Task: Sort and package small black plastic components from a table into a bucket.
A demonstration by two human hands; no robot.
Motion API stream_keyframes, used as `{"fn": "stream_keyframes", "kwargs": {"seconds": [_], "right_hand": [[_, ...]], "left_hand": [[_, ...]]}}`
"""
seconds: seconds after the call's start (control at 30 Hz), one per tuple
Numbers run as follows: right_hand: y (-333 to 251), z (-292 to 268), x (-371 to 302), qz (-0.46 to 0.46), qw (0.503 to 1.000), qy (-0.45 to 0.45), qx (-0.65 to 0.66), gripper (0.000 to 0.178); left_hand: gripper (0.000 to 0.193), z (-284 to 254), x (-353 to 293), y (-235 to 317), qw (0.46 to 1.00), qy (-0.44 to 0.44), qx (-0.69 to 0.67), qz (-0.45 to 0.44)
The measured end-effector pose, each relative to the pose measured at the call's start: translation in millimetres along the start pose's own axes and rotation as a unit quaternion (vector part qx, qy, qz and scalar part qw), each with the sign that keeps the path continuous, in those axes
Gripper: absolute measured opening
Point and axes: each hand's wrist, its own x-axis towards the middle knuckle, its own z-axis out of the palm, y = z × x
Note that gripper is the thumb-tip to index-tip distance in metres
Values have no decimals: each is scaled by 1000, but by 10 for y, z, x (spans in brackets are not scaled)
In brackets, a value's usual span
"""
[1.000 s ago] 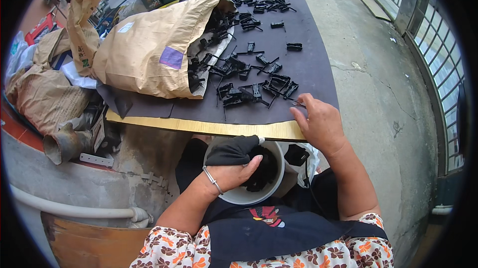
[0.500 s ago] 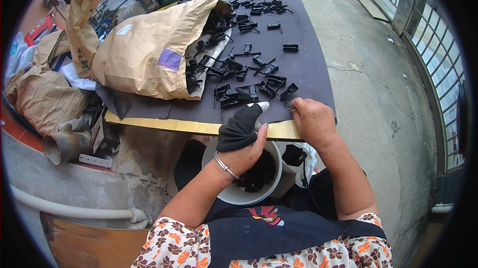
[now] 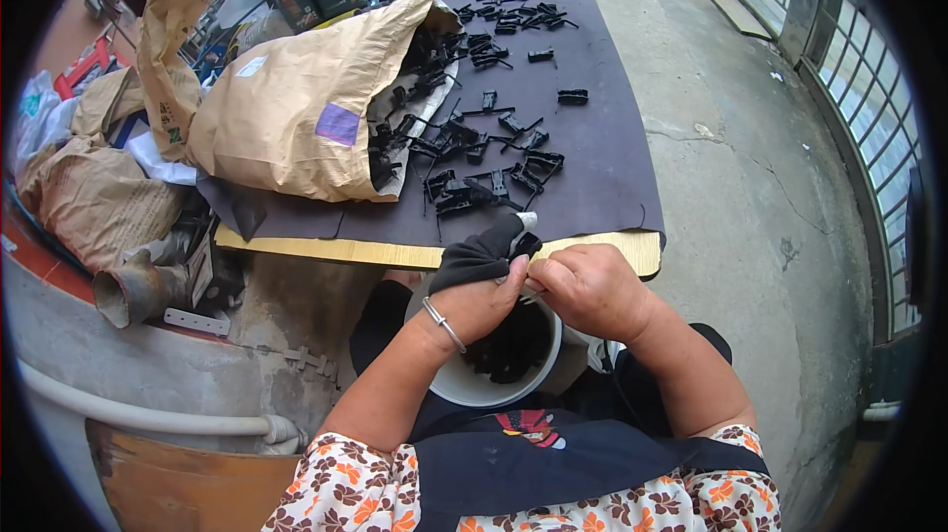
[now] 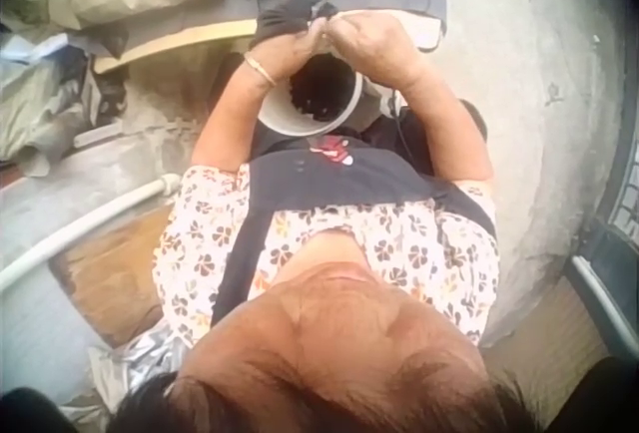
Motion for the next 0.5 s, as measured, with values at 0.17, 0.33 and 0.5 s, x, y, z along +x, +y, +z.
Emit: {"fn": "stream_keyframes", "kwargs": {"seconds": [0.17,0.33,0.5], "right_hand": [[-46,7,67,180,966,114,144,19],[-105,3,63,304,901,82,298,19],[-98,-141,103,314,881,19,354,19]], "left_hand": [[29,-49,-34,27,978,-39,-188,-77],[30,-45,-97,168,962,-11,-266,-57],[31,-35,-109,173,941,18,-311,-130]]}}
